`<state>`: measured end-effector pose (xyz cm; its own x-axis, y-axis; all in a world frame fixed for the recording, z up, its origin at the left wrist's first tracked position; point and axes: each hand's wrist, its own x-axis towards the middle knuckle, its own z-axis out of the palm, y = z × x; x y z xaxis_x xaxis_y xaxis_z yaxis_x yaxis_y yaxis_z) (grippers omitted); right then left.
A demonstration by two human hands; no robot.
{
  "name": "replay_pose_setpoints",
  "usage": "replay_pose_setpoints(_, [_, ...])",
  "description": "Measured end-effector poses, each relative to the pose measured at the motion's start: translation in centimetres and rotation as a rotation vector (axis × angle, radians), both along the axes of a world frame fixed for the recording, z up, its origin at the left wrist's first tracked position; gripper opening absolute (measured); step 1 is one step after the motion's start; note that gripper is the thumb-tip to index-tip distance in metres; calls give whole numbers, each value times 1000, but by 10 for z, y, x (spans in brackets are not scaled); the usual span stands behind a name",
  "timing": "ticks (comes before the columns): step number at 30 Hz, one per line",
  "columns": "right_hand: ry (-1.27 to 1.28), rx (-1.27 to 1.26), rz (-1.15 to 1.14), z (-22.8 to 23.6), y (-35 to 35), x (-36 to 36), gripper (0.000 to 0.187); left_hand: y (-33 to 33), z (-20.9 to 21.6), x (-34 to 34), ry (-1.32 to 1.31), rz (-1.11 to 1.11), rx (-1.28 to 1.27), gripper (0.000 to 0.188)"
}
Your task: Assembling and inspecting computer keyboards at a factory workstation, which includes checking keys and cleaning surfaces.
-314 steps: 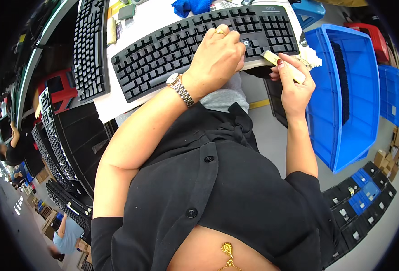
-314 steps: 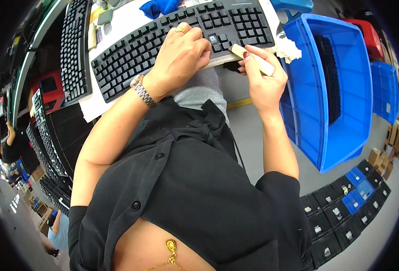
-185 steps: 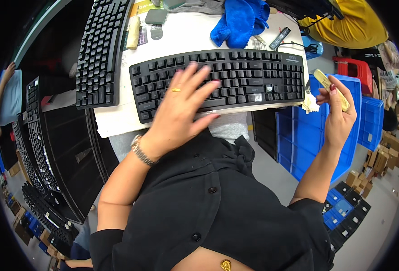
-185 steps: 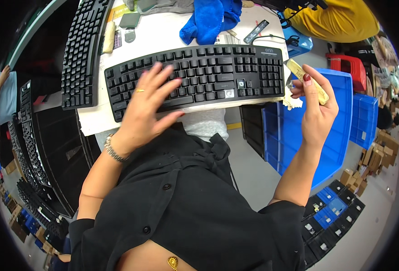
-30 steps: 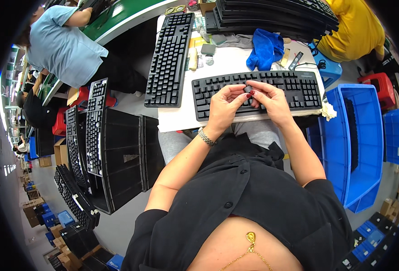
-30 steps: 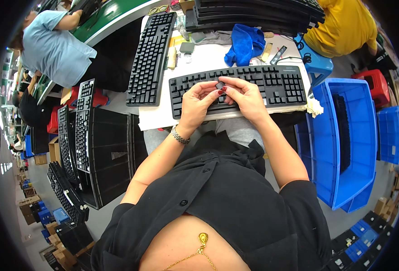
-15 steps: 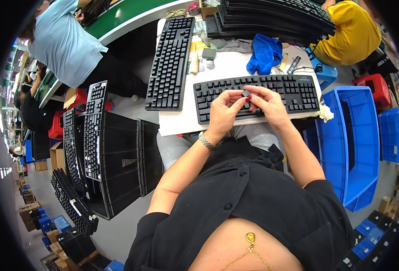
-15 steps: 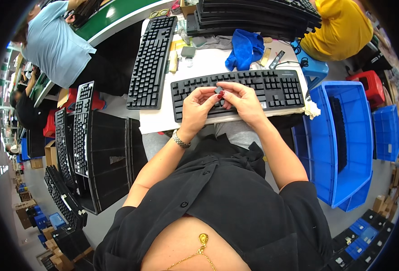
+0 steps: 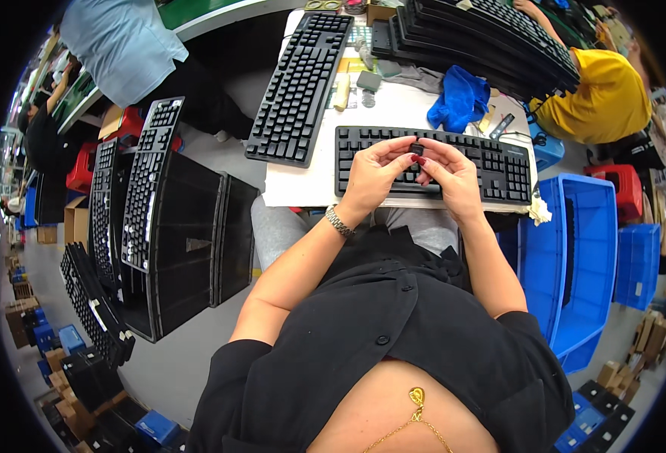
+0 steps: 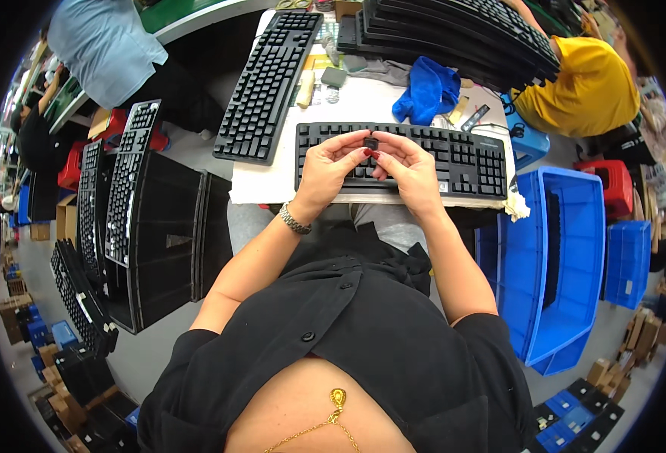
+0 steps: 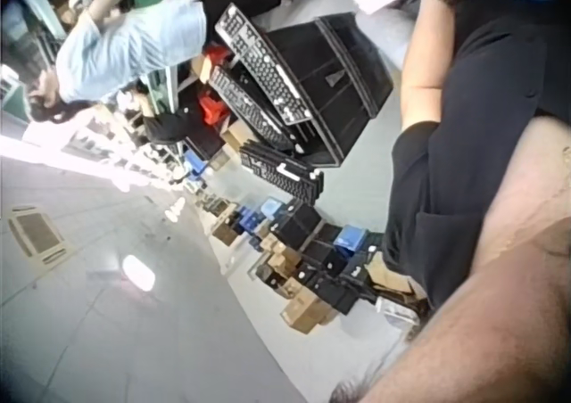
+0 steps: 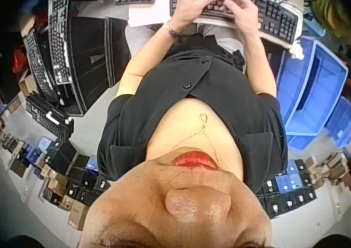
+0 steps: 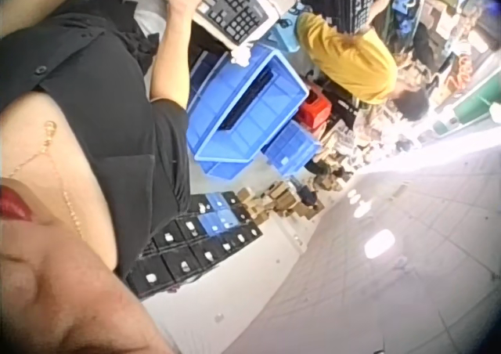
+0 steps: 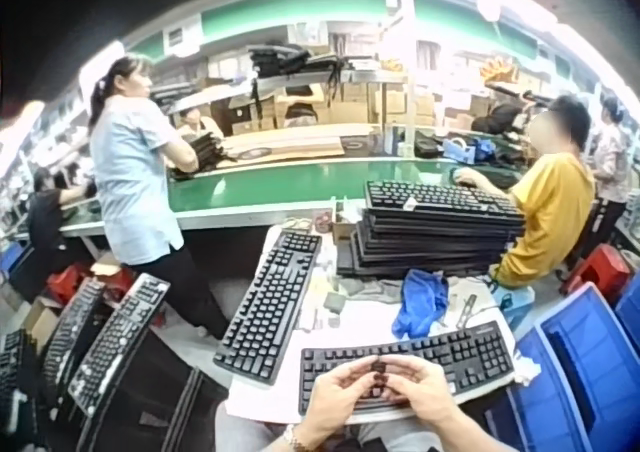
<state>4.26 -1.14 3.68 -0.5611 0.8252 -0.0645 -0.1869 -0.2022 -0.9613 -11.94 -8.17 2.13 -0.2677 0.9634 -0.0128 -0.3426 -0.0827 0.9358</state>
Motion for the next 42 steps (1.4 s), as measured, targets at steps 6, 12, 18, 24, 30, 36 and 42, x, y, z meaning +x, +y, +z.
replay_pose_setpoints(6, [-6, 11, 8, -5, 1, -2, 35, -3, -1, -2, 36, 10, 34, 38])
replay_pose_setpoints(12, [4, 11, -2, -6, 0, -4, 35, -5, -3, -3, 46, 22, 40, 37])
replay_pose_setpoints(18, [-8, 16, -20, -7, -1, -5, 33, -5, -2, -4, 34, 12, 26, 36])
replay_pose_setpoints(24, [-22, 25, -28, -7, 0, -5, 32, -3, -4, -4, 55, 12, 23, 35])
replay_pose_setpoints(30, [-60, 18, -17, -11, 5, -6, 32, 0, -5, -5, 49, 25, 10, 29])
replay_pose_setpoints(36, [-171, 77, 15, -1, 1, -21, 33, -4, -8, -14, -61, 56, 66, 17])
replay_pose_setpoints(42, [-265, 151, 9, -4, 1, -15, 33, -34, 6, -61, 244, 213, 51, 18])
